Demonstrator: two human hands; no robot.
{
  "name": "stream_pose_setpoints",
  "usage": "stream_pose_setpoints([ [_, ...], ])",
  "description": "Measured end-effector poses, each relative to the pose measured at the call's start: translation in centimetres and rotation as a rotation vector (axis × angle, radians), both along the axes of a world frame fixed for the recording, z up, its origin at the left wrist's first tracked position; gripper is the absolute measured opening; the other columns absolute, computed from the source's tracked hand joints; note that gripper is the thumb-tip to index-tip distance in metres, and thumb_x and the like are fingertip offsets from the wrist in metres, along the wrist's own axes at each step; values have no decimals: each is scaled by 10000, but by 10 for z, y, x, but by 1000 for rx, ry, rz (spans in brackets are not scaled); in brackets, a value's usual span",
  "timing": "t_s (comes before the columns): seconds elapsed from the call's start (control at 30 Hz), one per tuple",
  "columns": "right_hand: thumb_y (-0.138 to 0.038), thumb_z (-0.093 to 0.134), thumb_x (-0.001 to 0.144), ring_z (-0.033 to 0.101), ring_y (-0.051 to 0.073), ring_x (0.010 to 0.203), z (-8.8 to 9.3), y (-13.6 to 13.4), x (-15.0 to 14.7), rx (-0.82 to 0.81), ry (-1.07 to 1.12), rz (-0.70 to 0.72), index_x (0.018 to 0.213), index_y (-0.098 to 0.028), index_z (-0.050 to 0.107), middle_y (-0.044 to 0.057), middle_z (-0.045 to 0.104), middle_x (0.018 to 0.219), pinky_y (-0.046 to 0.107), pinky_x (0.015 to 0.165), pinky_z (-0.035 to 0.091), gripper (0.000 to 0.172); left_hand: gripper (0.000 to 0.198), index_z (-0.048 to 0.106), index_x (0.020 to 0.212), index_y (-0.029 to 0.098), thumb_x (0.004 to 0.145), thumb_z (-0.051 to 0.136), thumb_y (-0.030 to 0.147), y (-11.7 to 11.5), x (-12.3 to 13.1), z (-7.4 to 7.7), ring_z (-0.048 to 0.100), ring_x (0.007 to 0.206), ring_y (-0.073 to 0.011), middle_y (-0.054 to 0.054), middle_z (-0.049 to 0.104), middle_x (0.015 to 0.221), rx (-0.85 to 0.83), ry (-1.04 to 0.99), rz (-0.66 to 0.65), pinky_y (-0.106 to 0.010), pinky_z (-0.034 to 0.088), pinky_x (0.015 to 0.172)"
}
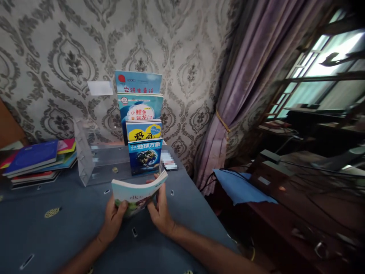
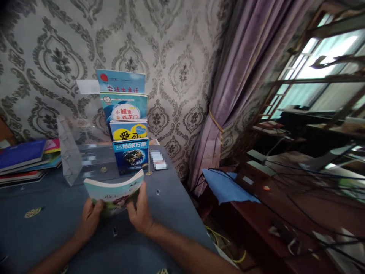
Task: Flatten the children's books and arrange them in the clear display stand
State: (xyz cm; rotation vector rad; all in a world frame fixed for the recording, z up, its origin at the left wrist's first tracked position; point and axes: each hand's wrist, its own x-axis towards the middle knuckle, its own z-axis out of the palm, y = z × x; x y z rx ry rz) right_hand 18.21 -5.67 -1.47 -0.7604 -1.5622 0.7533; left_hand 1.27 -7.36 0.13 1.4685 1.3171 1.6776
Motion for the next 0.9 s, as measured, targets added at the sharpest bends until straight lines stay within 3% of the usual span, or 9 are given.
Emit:
stream_pose_setpoints([
  [0.1,-273,504,936,548,254,1227,5,-2,1,16,-30,8,1504,-184,256,141,545,1284,431,1129,407,626,467,653,727,196,702,666,662,5,-4,-7,689,734,-259,-49,691,676,-38,-34,-40,-363,601,728],
  [0.33,-374,531,936,515,278,1262,9,-4,6,95,-92,68,1519,-180,172,170,499,1339,454,1127,413,712,386,638,690,203,623,714,575,11,-12,-22,695,690,-273,-62,731,723,-69,-14,61,-366,600,628],
  [0.57,-392,538,914,487,319,1300,2,-4,7,126,-140,86,1519,-162,93,208,431,1392,491,1093,447,786,450,700,864,205,643,663,595,11,-12,-8,680,756,-294,-63,690,721,-37,75,-56,-369,583,664],
  [0.73,-276,575,844,507,316,1258,10,-5,10,190,-171,95,1510,-181,108,184,452,1356,498,1069,464,819,355,686,904,199,657,639,449,10,-14,-3,681,813,-282,-71,707,837,-28,120,-116,-349,573,725],
  [0.9,-252,586,816,503,311,1256,15,-6,12,242,-192,95,1509,-181,115,176,457,1351,514,1082,447,841,318,669,927,197,680,637,394,9,-13,1,637,652,-218,-38,675,772,44,120,-173,-289,539,587],
])
